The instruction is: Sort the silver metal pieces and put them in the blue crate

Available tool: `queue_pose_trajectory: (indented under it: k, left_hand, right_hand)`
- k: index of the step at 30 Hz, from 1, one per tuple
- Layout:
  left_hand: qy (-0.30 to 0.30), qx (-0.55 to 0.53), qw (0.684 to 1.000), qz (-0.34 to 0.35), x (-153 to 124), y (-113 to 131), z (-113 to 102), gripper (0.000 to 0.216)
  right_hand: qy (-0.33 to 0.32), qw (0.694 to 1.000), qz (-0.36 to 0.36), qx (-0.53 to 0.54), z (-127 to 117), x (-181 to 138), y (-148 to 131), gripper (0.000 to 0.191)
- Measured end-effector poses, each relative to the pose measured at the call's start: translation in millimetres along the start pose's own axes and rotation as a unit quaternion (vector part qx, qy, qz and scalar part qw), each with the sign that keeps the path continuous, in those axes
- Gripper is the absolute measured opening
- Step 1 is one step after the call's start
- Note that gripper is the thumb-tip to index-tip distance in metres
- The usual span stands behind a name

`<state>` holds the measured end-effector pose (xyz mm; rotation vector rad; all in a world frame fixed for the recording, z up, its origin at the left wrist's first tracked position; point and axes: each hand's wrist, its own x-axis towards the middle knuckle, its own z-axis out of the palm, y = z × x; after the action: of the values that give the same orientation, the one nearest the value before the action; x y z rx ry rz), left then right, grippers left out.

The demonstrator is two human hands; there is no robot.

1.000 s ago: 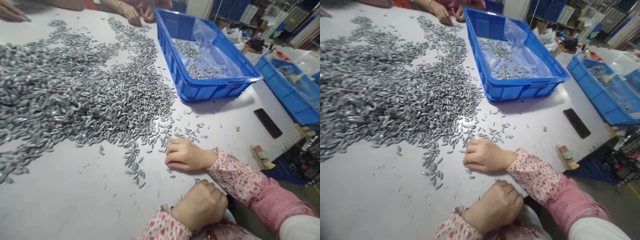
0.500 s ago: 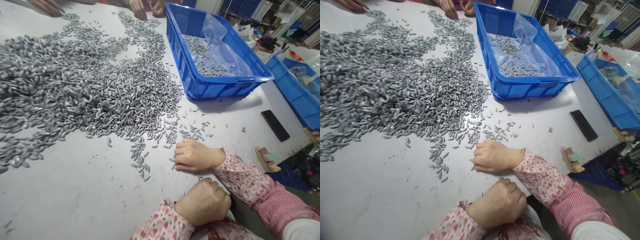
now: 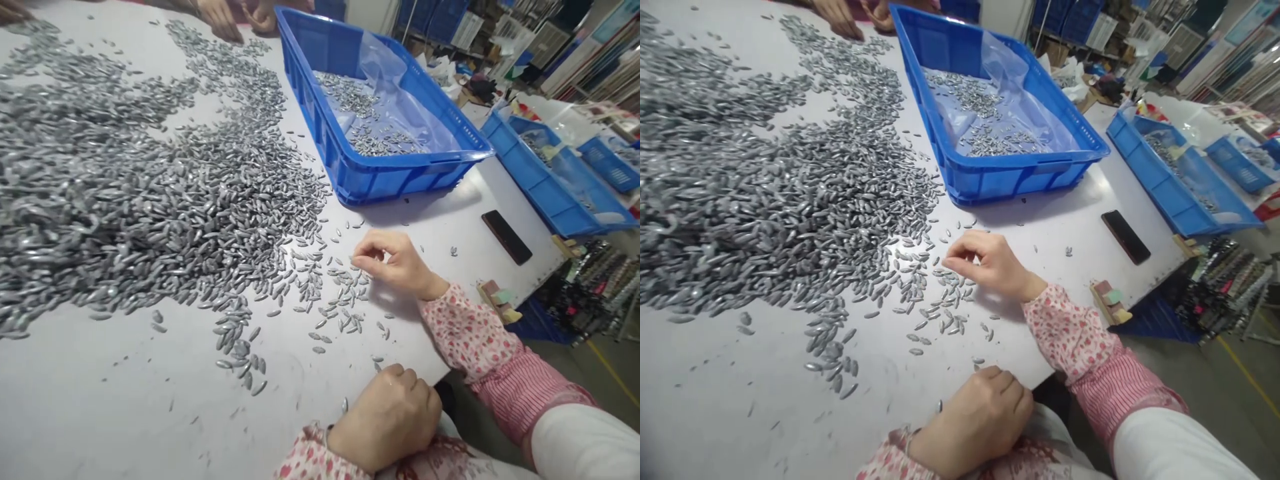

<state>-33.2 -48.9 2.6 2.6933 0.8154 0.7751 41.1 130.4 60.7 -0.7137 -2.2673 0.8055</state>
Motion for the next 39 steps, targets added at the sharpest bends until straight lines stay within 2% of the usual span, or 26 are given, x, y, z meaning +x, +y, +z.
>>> queue_pose_trajectory:
  k: [1, 4, 7, 9, 12, 14, 17, 20, 23, 26, 30, 35, 39]
  left_hand:
    - [0.001, -0.001, 1.000, 0.000, -0.1, 0.4, 0.2, 0.022]
    - [-0.002, 0.003, 1.000, 0.003, -0.4, 1.7, 0.2, 0.021]
    - [-0.007, 0.005, 1.000, 0.004, -0.4, 2.0, 0.5, 0.022]
    - [-0.008, 0.006, 1.000, 0.003, -0.4, 1.6, 0.9, 0.022]
    - [-0.011, 0.008, 1.000, 0.004, -0.5, 1.3, 1.0, 0.021]
    - [-0.014, 0.009, 1.000, 0.010, -0.8, 2.1, -0.2, 0.018]
    - [0.005, 0.017, 0.999, 0.037, -0.9, 4.4, -5.0, 0.007]
    - [0.051, 0.029, 0.995, 0.085, -0.1, 6.3, -12.3, 0.012]
    - [0.100, 0.027, 0.990, 0.100, 1.2, 6.8, -17.7, 0.014]
    - [0.106, 0.010, 0.991, 0.086, 2.1, 6.1, -18.4, 0.013]
    - [0.091, -0.007, 0.992, 0.084, 2.4, 3.9, -16.1, 0.015]
    - [0.093, -0.004, 0.993, 0.079, 2.5, 0.3, -16.3, 0.018]
    - [0.088, -0.006, 0.994, 0.069, 3.0, -0.9, -17.0, 0.018]
  right_hand:
    - [-0.037, 0.999, 0.008, 0.010, -10.4, -0.7, 1.1, 0.020]
    - [-0.203, 0.979, 0.004, 0.009, -28.8, -9.6, 3.6, 0.013]
    - [-0.319, 0.947, -0.021, -0.022, -22.4, -23.1, 5.9, 0.010]
    - [-0.347, 0.935, -0.048, -0.052, -9.7, -30.2, 7.6, 0.015]
    - [-0.338, 0.932, -0.087, -0.099, 5.1, -33.4, 11.1, 0.017]
    - [-0.321, 0.937, -0.088, -0.108, 5.6, -31.5, 13.9, 0.014]
    - [-0.326, 0.941, -0.070, -0.058, -4.2, -28.0, 14.6, 0.018]
    - [-0.406, 0.909, -0.092, -0.020, -9.9, -30.5, 4.6, 0.020]
    - [-0.476, 0.863, -0.134, -0.101, -1.5, -39.1, -13.4, 0.026]
    - [-0.461, 0.857, -0.157, -0.168, 11.8, -46.8, -24.3, 0.017]
    - [-0.401, 0.885, -0.156, -0.175, 17.9, -46.1, -14.8, 0.018]
    - [-0.306, 0.931, -0.093, -0.179, 1.7, -35.4, 4.4, 0.027]
    - [-0.268, 0.945, -0.022, -0.188, -11.7, -32.4, 11.9, 0.026]
